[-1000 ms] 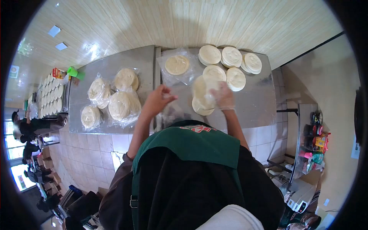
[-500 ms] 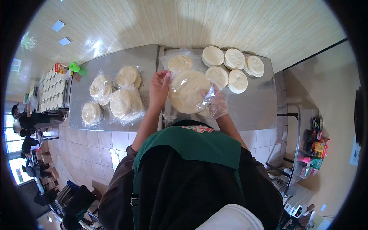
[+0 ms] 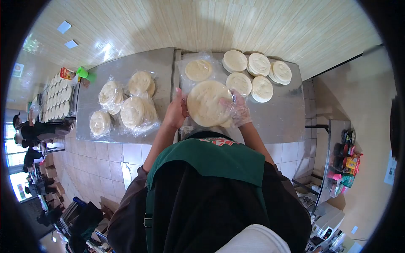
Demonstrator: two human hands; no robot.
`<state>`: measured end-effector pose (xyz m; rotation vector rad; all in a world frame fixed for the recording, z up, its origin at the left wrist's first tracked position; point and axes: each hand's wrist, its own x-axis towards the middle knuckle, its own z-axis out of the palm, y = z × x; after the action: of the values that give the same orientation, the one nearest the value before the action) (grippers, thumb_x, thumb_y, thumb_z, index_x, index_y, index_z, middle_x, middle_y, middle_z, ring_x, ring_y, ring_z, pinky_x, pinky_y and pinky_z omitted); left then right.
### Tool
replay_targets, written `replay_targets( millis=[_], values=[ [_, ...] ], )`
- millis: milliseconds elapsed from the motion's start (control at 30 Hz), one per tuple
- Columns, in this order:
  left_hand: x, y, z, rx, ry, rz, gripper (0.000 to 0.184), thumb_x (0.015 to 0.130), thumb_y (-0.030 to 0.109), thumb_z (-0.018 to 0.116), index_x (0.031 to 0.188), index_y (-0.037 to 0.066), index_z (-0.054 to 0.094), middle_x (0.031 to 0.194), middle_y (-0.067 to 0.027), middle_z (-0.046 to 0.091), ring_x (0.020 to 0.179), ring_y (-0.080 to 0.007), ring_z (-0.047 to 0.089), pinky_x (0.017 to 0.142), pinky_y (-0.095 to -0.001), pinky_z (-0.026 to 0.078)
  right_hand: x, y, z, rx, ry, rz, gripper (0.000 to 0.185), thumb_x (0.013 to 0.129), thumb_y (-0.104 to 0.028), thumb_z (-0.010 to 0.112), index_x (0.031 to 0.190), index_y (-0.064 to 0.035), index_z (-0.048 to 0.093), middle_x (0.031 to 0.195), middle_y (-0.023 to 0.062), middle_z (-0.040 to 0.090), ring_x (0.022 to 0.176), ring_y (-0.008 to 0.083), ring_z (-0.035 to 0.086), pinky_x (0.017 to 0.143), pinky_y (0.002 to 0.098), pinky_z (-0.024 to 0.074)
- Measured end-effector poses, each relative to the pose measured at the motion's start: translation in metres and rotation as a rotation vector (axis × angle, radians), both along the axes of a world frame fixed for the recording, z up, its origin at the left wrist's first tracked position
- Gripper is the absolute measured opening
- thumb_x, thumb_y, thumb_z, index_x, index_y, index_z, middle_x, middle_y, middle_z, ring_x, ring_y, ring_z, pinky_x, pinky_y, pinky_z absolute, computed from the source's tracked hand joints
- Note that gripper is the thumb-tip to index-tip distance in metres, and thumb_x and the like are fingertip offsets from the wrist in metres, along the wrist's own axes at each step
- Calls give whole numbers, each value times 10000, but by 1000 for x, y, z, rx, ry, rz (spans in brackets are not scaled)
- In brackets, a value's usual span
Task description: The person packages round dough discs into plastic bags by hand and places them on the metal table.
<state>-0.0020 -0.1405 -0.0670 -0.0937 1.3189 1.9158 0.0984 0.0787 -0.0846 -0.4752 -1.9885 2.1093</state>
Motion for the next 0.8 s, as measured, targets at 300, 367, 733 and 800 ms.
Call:
replay_targets(
  millis=[300, 367, 733, 800],
  values=[
    [25, 22, 5, -41, 280, 181, 466, 1007, 420, 425, 1059, 17, 652, 899, -28, 673, 775, -77, 599, 711, -224, 476, -1, 0, -4, -206, -159, 217, 470, 771, -188, 777, 1169, -9, 605, 1016, 96, 684, 870, 139, 637, 784, 290, 524],
    [23, 17, 2, -20, 226, 180, 442, 1008, 396, 436, 1052, 16, 657, 903, -25, 673, 779, -78, 598, 716, -224, 477, 0, 1, -12, -52, -95, 283, 473, 772, -189, 780, 1169, -2, 603, 1039, 98, 681, 895, 146, 640, 793, 298, 527],
    [2, -26, -37, -81, 274, 620, 423, 1019, 380, 409, 915, 39, 638, 801, -73, 687, 655, -111, 615, 590, -236, 474, 31, 16, -48, -762, -17, -362, 393, 816, -171, 741, 1145, -19, 590, 1093, 111, 644, 950, 210, 649, 730, 319, 540],
    [-5, -53, -45, -177, 400, 605, 363, 1020, 343, 428, 954, 41, 619, 788, -76, 676, 669, -120, 624, 588, -237, 477, 38, 36, -95, -687, -128, -365, 377, 823, -179, 736, 1137, -32, 587, 1091, 104, 642, 934, 221, 653, 686, 329, 544]
  ],
)
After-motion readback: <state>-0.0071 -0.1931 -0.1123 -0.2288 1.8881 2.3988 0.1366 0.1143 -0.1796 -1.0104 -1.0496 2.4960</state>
